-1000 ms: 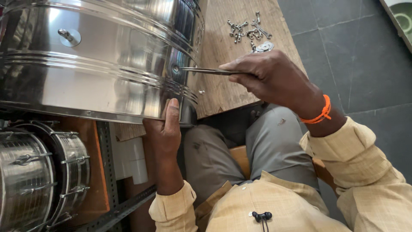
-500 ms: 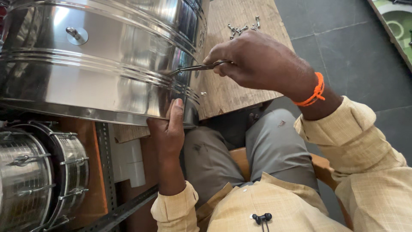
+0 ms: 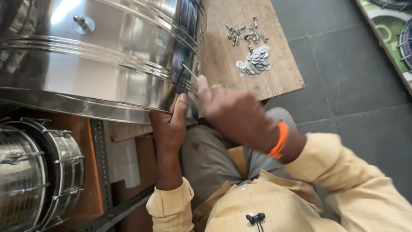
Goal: The person assembles a large metallic drum by inserting bolts and washers into the drum shell. They pick up small metal parts from a wooden board and secure them into the drum's rim using their hands.
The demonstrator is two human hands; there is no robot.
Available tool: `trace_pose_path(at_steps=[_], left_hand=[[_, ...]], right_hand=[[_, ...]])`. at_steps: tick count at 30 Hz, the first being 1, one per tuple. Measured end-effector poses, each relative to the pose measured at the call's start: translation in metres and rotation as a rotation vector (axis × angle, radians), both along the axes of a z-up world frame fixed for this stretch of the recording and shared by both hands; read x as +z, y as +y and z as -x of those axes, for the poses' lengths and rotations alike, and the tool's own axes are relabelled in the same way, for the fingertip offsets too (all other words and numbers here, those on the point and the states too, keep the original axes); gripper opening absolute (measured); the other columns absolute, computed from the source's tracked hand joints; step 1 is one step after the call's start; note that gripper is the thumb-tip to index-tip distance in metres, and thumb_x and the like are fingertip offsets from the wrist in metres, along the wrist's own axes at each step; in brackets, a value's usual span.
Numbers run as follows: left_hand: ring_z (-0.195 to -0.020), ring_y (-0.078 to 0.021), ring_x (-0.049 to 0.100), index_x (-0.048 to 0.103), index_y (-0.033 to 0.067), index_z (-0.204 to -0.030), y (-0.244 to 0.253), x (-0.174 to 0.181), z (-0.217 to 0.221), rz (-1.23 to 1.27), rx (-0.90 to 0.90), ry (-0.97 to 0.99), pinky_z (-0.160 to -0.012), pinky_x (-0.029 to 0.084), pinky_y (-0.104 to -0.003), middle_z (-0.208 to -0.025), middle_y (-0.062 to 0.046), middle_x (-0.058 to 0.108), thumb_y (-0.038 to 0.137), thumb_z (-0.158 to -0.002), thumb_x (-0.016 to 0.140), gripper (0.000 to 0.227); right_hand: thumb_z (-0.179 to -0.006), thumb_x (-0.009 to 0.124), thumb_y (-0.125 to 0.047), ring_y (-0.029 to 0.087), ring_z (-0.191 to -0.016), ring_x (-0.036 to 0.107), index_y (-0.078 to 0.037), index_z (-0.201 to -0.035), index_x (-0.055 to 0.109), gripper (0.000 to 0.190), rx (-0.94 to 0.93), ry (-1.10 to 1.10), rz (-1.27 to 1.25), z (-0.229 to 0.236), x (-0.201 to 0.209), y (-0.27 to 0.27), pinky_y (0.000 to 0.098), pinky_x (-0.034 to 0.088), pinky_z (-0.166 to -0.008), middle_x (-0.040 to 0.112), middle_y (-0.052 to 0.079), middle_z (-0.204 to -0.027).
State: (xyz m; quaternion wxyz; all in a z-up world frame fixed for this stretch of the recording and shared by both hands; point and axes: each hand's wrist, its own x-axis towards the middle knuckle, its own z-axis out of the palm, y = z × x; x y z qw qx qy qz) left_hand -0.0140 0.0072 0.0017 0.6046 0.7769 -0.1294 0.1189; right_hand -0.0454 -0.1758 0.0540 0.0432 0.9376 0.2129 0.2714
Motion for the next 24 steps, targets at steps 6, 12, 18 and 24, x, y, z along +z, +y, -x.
trace_pose_path(at_steps=[6,12,18,24], left_hand=[[-0.095,-0.0092,0.058,0.062,-0.0056,-0.120,0.003,0.001,-0.002,0.102,-0.056,0.015,-0.085,0.051,-0.027,-0.106,-0.003,0.066,0.004,-0.099,0.063,0.023],[-0.067,-0.0103,0.047,0.061,-0.0045,-0.094,0.014,-0.015,-0.001,0.076,-0.065,0.200,-0.064,0.041,-0.031,-0.075,-0.003,0.055,0.006,-0.106,0.068,0.018],[-0.082,-0.0126,0.052,0.063,-0.0031,-0.105,0.022,-0.017,0.004,-0.007,-0.084,0.092,-0.076,0.048,-0.031,-0.090,-0.003,0.058,0.008,-0.104,0.070,0.013],[-0.099,-0.0185,0.066,0.061,-0.0032,-0.126,0.027,-0.002,0.005,-0.175,-0.048,-0.011,-0.088,0.053,-0.034,-0.112,-0.009,0.068,0.012,-0.097,0.070,0.034]], right_hand=[[-0.095,0.071,-0.007,0.005,-0.043,0.053,0.001,-0.115,0.075,0.021,0.347,0.953,-1.124,-0.105,-0.009,-0.092,0.0217,0.040,-0.036,0.075,0.011,-0.076],[-0.099,0.069,-0.009,0.003,-0.044,0.050,0.005,-0.120,0.071,0.025,0.556,1.036,-1.832,-0.095,-0.114,-0.056,0.0182,0.038,-0.039,0.074,0.011,-0.078],[-0.094,0.072,-0.015,0.004,-0.048,0.056,-0.007,-0.117,0.076,0.025,0.458,0.983,-1.240,-0.092,-0.059,-0.085,0.0201,0.043,-0.041,0.075,0.004,-0.077],[-0.089,0.076,-0.020,0.009,-0.053,0.065,-0.013,-0.103,0.080,0.016,0.378,0.954,-0.448,-0.131,0.067,-0.071,0.0263,0.050,-0.046,0.074,0.005,-0.071]])
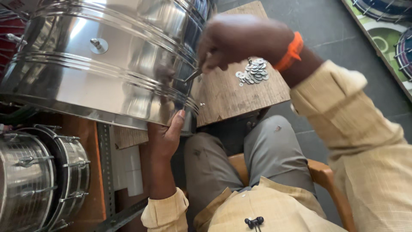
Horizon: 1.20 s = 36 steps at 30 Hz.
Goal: The person assembles a large metallic drum by inserting bolts and washers into the drum shell. They pick up small metal parts from a wooden board and secure them into the drum's rim using their hands.
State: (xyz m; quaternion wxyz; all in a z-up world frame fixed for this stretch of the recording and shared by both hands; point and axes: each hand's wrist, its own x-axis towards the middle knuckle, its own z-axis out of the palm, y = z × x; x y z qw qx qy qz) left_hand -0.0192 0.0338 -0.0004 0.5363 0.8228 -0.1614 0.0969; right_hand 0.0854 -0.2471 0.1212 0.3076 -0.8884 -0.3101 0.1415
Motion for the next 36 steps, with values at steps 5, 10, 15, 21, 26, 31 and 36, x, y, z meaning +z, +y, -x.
trace_pose_path(at_steps=[5,10,15,21,26,31,36], left_hand=[[-0.100,-0.0191,0.066,0.062,-0.0030,-0.126,0.000,0.002,-0.001,0.010,-0.033,-0.028,-0.089,0.053,-0.035,-0.111,-0.010,0.068,0.012,-0.097,0.070,0.033],[-0.092,-0.0154,0.061,0.064,-0.0024,-0.117,0.000,-0.011,-0.006,0.099,-0.035,0.052,-0.084,0.053,-0.033,-0.102,-0.006,0.066,0.010,-0.096,0.071,0.025],[-0.093,-0.0138,0.062,0.064,-0.0023,-0.117,-0.007,-0.006,-0.008,0.182,-0.051,0.021,-0.084,0.053,-0.032,-0.103,-0.005,0.066,0.007,-0.096,0.069,0.024],[-0.101,-0.0162,0.066,0.064,-0.0025,-0.123,-0.010,0.015,-0.003,-0.005,-0.099,-0.102,-0.090,0.053,-0.032,-0.112,-0.009,0.070,0.005,-0.097,0.063,0.027],[-0.085,-0.0180,0.064,0.067,-0.0031,-0.111,-0.020,0.001,-0.012,0.019,0.005,0.026,-0.078,0.054,-0.033,-0.094,-0.009,0.071,0.007,-0.097,0.067,0.017],[-0.084,-0.0176,0.066,0.067,-0.0046,-0.111,-0.019,0.011,-0.009,0.017,0.019,-0.038,-0.078,0.054,-0.035,-0.095,-0.010,0.072,0.007,-0.096,0.066,0.019],[-0.089,-0.0156,0.061,0.058,-0.0079,-0.113,-0.034,0.012,-0.008,0.226,0.011,-0.159,-0.080,0.051,-0.034,-0.100,-0.012,0.066,0.008,-0.091,0.060,0.028]], right_hand=[[-0.086,0.078,-0.019,0.013,-0.046,0.058,-0.011,-0.099,0.083,0.016,-0.006,0.156,0.171,-0.034,0.023,0.020,0.0281,0.043,-0.041,0.073,0.009,-0.064],[-0.085,0.078,-0.019,0.007,-0.040,0.050,-0.005,-0.105,0.080,0.024,-0.025,0.448,-0.295,-0.042,-0.052,-0.021,0.0233,0.034,-0.034,0.070,0.007,-0.064],[-0.095,0.072,-0.017,0.005,-0.045,0.054,0.002,-0.104,0.077,0.021,-0.187,0.424,-0.670,0.010,-0.123,-0.018,0.0212,0.042,-0.040,0.073,0.005,-0.070],[-0.095,0.071,-0.024,0.013,-0.051,0.062,-0.004,-0.096,0.077,0.021,-0.569,-0.141,-0.404,0.096,-0.099,0.026,0.0277,0.047,-0.044,0.071,0.006,-0.066],[-0.095,0.063,-0.015,0.012,-0.057,0.067,0.007,-0.114,0.071,0.030,-0.552,-1.019,0.546,0.139,-0.082,0.094,0.0258,0.050,-0.046,0.063,0.001,-0.068],[-0.093,0.061,-0.013,0.014,-0.056,0.066,0.004,-0.116,0.070,0.030,-0.492,-1.000,0.459,0.133,-0.076,0.085,0.0270,0.050,-0.044,0.062,0.001,-0.068],[-0.096,0.059,-0.009,0.020,-0.072,0.074,-0.006,-0.127,0.068,0.032,-0.393,-0.525,-0.248,0.135,-0.077,-0.020,0.0326,0.060,-0.065,0.073,0.009,-0.091]])
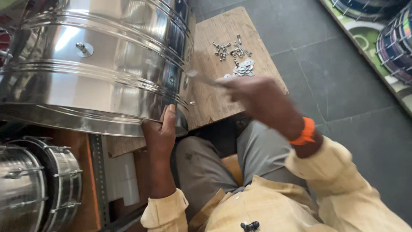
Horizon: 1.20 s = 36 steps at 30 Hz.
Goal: The person assembles a large metallic drum by inserting bolts and washers into the drum shell. They pick up small metal parts from a wooden board and secure them into the drum's rim using their hands.
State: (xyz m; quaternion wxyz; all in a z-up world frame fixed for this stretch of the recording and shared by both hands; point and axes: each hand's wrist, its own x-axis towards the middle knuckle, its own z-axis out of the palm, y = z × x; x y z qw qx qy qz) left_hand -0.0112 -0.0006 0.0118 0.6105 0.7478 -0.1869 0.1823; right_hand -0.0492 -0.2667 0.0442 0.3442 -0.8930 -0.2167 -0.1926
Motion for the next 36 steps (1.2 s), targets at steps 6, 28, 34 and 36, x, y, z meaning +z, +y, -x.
trace_pose_path(at_steps=[6,28,34,36], left_hand=[[-0.065,-0.0269,0.058,0.073,-0.0117,-0.084,0.016,0.002,0.011,-0.777,0.286,0.556,-0.067,0.050,-0.039,-0.066,-0.022,0.057,0.033,-0.101,0.074,0.048],[-0.090,-0.0299,0.077,0.077,0.0080,-0.111,0.023,-0.117,0.107,-0.570,-0.083,0.559,-0.076,0.061,-0.038,-0.099,-0.012,0.078,0.019,-0.087,0.072,0.027],[-0.087,-0.0275,0.076,0.073,0.0155,-0.125,0.034,-0.130,0.101,-0.793,-0.131,1.014,-0.080,0.060,-0.038,-0.104,-0.009,0.076,0.024,-0.092,0.067,0.035],[-0.091,-0.0283,0.076,0.075,0.0135,-0.122,0.037,-0.135,0.099,-0.745,-0.074,0.875,-0.080,0.061,-0.039,-0.104,-0.012,0.076,0.022,-0.089,0.069,0.035]], right_hand=[[-0.095,0.055,0.001,0.035,-0.090,0.068,-0.006,-0.130,0.066,0.037,-0.379,0.172,0.264,-0.004,-0.089,-0.062,0.0462,0.056,-0.076,0.071,0.015,-0.104],[-0.091,0.069,-0.012,0.031,-0.095,0.072,-0.012,-0.108,0.077,0.019,-0.474,0.289,-0.022,-0.164,-0.231,-0.080,0.0433,0.056,-0.084,0.076,0.013,-0.104],[-0.092,0.067,-0.010,0.030,-0.098,0.071,-0.010,-0.107,0.078,0.019,-0.466,0.295,0.027,-0.224,-0.239,-0.090,0.0417,0.055,-0.088,0.076,0.012,-0.107],[-0.090,0.065,-0.006,0.032,-0.100,0.070,-0.010,-0.105,0.079,0.020,-0.461,0.224,0.085,-0.247,-0.246,-0.092,0.0430,0.054,-0.087,0.075,0.013,-0.106]])
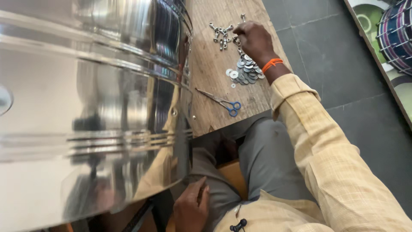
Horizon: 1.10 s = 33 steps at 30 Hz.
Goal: The person assembles a large metallic drum by inserting bolts and washers into the drum shell. They pick up small metal parts from a wooden board and secure them into the drum's rim using their hands.
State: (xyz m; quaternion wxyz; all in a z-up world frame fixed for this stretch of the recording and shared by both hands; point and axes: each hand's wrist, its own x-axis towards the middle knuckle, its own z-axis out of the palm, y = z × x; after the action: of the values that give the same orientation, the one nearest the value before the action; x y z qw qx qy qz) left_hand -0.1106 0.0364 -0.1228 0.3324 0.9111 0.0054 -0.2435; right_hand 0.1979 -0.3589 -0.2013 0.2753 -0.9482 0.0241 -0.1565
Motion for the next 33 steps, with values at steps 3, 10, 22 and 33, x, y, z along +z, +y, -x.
trace_pose_path(at_steps=[3,10,22,33], left_hand=[[-0.093,-0.0300,0.076,0.077,0.0109,-0.116,0.007,-0.009,0.003,0.019,0.012,-0.043,-0.081,0.060,-0.040,-0.102,-0.014,0.077,0.020,-0.087,0.071,0.031],[-0.089,-0.0305,0.077,0.081,0.0161,-0.115,0.004,-0.019,0.008,-0.004,0.026,-0.078,-0.080,0.059,-0.040,-0.099,-0.017,0.080,0.020,-0.075,0.079,0.039],[-0.091,-0.0255,0.078,0.078,0.0165,-0.120,0.005,-0.021,0.008,0.008,0.008,-0.041,-0.082,0.060,-0.038,-0.096,-0.015,0.079,0.019,-0.082,0.077,0.038],[-0.082,-0.0197,0.075,0.067,0.0069,-0.127,-0.058,0.030,-0.024,0.438,-0.015,-0.281,-0.070,0.059,-0.035,-0.098,-0.011,0.078,0.014,-0.083,0.079,0.046]], right_hand=[[-0.090,0.062,-0.003,0.032,-0.104,0.068,-0.010,-0.105,0.079,0.024,-0.008,-0.008,0.048,-0.019,-0.015,-0.003,0.0433,0.053,-0.089,0.075,0.012,-0.105],[-0.089,0.065,-0.006,0.029,-0.106,0.067,-0.012,-0.113,0.076,0.027,-0.004,0.075,-0.076,-0.045,-0.023,-0.018,0.0408,0.053,-0.093,0.072,0.010,-0.113],[-0.096,0.072,-0.015,0.031,-0.094,0.069,-0.005,-0.102,0.072,0.011,0.063,0.070,-0.059,-0.032,-0.005,-0.013,0.0421,0.055,-0.083,0.072,0.013,-0.098],[-0.089,0.074,-0.009,0.008,-0.067,0.070,-0.002,-0.101,0.074,0.014,0.399,0.677,-1.128,0.248,0.074,0.089,0.0234,0.058,-0.058,0.076,0.004,-0.083]])
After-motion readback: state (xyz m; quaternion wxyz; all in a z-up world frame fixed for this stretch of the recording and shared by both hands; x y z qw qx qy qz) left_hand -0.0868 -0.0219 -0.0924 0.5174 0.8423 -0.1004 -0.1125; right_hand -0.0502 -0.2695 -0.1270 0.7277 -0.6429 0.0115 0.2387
